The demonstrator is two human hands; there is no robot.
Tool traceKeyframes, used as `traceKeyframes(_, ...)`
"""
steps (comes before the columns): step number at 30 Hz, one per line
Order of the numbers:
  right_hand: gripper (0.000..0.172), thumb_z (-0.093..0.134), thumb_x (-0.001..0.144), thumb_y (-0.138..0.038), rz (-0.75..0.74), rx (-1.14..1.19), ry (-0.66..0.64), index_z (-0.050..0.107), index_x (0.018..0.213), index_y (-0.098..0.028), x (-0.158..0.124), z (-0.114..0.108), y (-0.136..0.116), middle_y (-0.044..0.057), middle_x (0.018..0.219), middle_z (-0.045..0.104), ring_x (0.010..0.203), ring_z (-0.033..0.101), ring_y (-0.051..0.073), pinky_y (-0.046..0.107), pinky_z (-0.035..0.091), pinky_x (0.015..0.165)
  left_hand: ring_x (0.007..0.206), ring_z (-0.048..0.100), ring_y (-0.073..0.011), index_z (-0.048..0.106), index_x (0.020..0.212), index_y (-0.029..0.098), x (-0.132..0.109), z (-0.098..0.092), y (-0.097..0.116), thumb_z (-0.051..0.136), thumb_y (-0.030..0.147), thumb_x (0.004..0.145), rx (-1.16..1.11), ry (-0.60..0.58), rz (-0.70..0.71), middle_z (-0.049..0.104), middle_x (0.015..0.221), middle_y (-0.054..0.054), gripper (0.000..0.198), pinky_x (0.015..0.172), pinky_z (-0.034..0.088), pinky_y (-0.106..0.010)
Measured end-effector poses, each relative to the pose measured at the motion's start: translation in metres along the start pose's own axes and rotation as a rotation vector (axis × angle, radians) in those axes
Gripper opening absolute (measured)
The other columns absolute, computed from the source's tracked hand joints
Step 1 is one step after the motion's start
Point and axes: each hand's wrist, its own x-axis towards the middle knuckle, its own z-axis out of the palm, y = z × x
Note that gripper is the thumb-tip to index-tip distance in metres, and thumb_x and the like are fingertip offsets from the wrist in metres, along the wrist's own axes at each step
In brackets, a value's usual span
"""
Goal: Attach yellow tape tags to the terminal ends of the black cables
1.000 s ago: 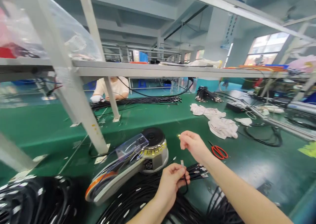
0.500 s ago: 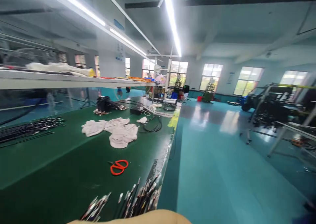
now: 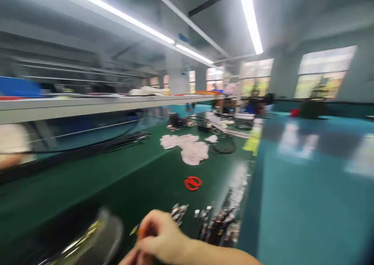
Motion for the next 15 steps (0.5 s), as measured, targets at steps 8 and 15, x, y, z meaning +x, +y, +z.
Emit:
traceKeyframes(8,0.013,0.059,0.066,-0.017,-0.003,0.155,-0.204,0.047,0.069,-0.019,0.007,-0.007,-0.007,-0.006,0.06,0.051,0.048,0.053,0.01,0.021,0.04,0.048,0.041,0.029,-0.0083,0.044,0.051,0.016,-0.031,-0.014,0.021,0.052,0.025,0.06,-0.232,-0.155,0.031,0.028,0.042,0.005,0.015,0.05,0.022,-0.026)
traceKeyframes(15,0.016,0.062,0.069,-0.025,0.08,0.173,-0.289,0.047,0.071,-0.02,0.016,-0.008,-0.004,-0.005,0.064,0.053,0.05,0.055,0.012,0.025,0.043,0.05,0.042,0.031,-0.0092,0.042,0.052,0.017,-0.023,-0.021,0.025,0.052,0.048,0.066,-0.198,-0.183,-0.048,0.028,0.042,0.006,0.036,0.054,0.026,-0.028)
